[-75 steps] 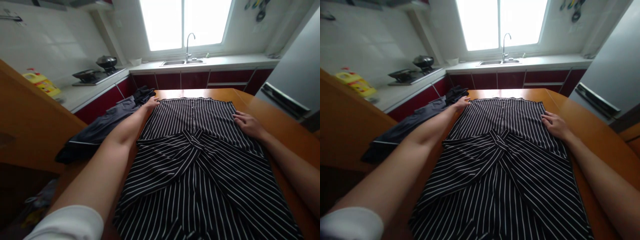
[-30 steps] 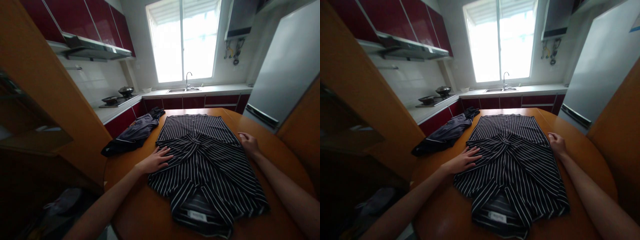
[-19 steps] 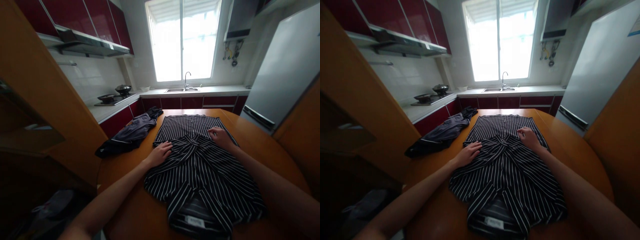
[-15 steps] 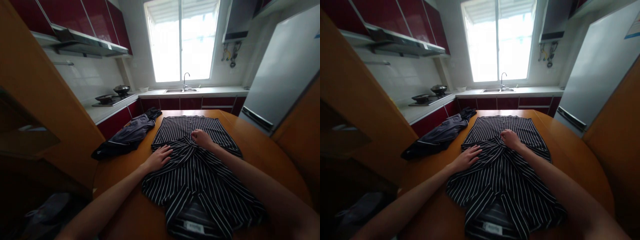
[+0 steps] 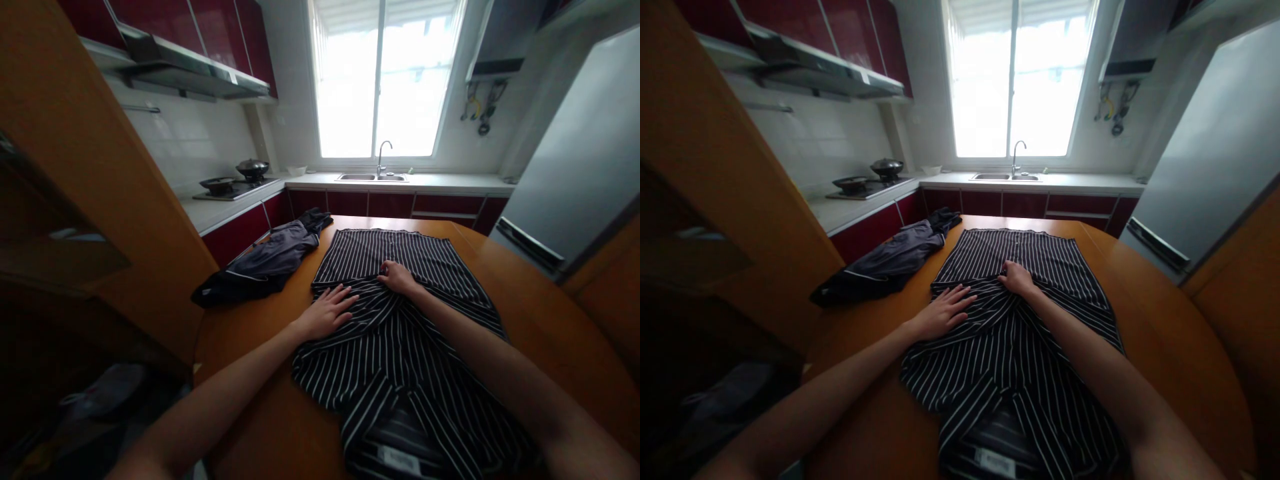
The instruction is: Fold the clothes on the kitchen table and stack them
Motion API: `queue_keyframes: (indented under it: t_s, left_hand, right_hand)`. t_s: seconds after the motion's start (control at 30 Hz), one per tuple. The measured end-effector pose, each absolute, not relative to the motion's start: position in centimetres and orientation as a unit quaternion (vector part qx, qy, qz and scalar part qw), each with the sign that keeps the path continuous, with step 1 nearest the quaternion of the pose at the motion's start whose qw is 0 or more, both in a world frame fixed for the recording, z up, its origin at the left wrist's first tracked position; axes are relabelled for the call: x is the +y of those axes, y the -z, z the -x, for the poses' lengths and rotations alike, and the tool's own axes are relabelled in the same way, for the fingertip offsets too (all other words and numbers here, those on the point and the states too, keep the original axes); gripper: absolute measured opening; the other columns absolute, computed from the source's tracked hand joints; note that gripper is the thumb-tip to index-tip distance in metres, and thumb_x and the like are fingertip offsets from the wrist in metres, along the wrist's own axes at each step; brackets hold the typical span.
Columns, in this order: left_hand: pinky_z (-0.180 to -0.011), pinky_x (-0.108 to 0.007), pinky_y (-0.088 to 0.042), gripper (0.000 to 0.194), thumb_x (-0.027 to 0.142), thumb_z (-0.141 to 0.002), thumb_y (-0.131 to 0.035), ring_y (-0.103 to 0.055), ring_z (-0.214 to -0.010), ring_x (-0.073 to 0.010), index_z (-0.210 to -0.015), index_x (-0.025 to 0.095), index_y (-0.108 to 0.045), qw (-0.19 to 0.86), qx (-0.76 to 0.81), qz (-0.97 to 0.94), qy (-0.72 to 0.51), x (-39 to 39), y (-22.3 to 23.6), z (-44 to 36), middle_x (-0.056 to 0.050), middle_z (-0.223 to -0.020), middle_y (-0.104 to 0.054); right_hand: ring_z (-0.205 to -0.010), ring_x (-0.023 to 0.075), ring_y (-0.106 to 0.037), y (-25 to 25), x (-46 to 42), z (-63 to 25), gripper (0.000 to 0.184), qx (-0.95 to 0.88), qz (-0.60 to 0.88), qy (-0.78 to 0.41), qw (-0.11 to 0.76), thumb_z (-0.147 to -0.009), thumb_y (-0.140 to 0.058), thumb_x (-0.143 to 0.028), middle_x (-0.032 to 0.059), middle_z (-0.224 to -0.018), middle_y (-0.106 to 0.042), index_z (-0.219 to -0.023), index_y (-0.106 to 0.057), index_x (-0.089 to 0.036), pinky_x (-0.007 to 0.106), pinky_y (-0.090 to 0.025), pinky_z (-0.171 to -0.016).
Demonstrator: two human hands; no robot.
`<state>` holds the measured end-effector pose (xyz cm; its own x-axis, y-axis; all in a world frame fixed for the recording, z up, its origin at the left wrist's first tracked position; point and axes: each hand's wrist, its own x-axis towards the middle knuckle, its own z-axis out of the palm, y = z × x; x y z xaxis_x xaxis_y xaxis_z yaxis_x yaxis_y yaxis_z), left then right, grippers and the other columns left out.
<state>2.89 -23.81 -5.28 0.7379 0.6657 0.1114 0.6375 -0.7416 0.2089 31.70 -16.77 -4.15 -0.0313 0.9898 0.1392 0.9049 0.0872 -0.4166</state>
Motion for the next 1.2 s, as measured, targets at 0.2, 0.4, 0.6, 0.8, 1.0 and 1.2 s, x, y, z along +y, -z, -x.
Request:
queue_keyframes:
  t_s: [0.2, 0.4, 0.6, 0.8, 1.0, 1.2]
  left_hand:
    - [-0.124, -0.056, -0.014, 0.059, 0.051, -0.105, -0.041, -0.011, -0.156, -0.0297, -0.160, 0.036, -0.026, 0.060, 0.360, -0.926, -0.099, -24.0, 5.3, -2.9, -0.003, -0.168, -0.018]
    - [-0.124, -0.057, -0.009, 0.070, 0.060, -0.104, -0.036, -0.003, -0.156, -0.0317, -0.163, 0.028, -0.017, 0.044, 0.391, -0.916, -0.078, -23.6, 5.7, -2.9, -0.008, -0.169, -0.010]
    - [-0.122, -0.061, -0.013, 0.075, 0.071, -0.098, -0.036, -0.002, -0.154, -0.0412, -0.160, 0.028, -0.033, 0.050, 0.441, -0.893, -0.076, -23.4, 6.2, -2.8, -0.010, -0.168, -0.018]
    - [-0.120, -0.064, -0.014, 0.073, 0.073, -0.095, -0.040, -0.004, -0.154, -0.0449, -0.156, 0.034, -0.039, 0.063, 0.453, -0.886, -0.080, -23.5, 6.2, -2.7, -0.007, -0.168, -0.021]
    - [-0.122, -0.062, -0.012, 0.068, 0.068, -0.098, -0.041, -0.005, -0.155, -0.0392, -0.156, 0.032, -0.040, 0.041, 0.418, -0.902, -0.103, -24.2, 5.6, -2.7, -0.006, -0.168, -0.020]
    - [-0.125, -0.055, -0.009, 0.064, 0.061, -0.103, -0.039, -0.009, -0.156, -0.0310, -0.160, 0.036, -0.026, 0.076, 0.316, -0.944, -0.062, -28.1, 3.7, -1.7, -0.001, -0.169, -0.014]
  right_hand:
    - [-0.087, 0.0163, -0.066, 3.8, -16.3, -31.7, 0.018, -0.701, 0.660, -0.105, 0.248, -0.089, -0.062, -0.017, 0.0038, -0.093, -0.072, -0.105, -0.068, -0.019, 0.025, -0.045, -0.078]
    - [-0.092, 0.0197, -0.066, 3.8, -15.9, -31.9, 0.021, -0.683, 0.675, -0.085, 0.268, -0.091, -0.056, -0.013, 0.0084, -0.098, -0.071, -0.109, -0.066, -0.016, 0.027, -0.045, -0.081]
    - [-0.103, 0.0254, -0.063, 4.5, -16.9, -31.0, 0.021, -0.698, 0.669, -0.058, 0.248, -0.093, -0.055, -0.015, 0.0133, -0.111, -0.068, -0.111, -0.066, -0.017, 0.033, -0.045, -0.090]
    - [-0.134, 0.0302, -0.046, 4.0, -19.8, -28.6, 0.031, -0.807, 0.549, 0.050, 0.210, -0.100, -0.048, -0.025, 0.0155, -0.142, -0.057, -0.125, -0.065, -0.019, 0.044, -0.033, -0.112]
    - [-0.151, 0.0272, -0.028, 6.0, -22.2, -27.5, 0.059, -0.852, 0.504, -0.022, 0.137, -0.102, -0.040, -0.053, 0.0123, -0.161, -0.038, -0.150, -0.049, -0.020, 0.047, -0.019, -0.123]
    - [-0.153, 0.0261, -0.024, 6.5, -22.1, -27.8, 0.065, -0.858, 0.499, -0.011, 0.124, -0.103, -0.032, -0.057, 0.0120, -0.164, -0.032, -0.154, -0.045, -0.019, 0.046, -0.018, -0.124]
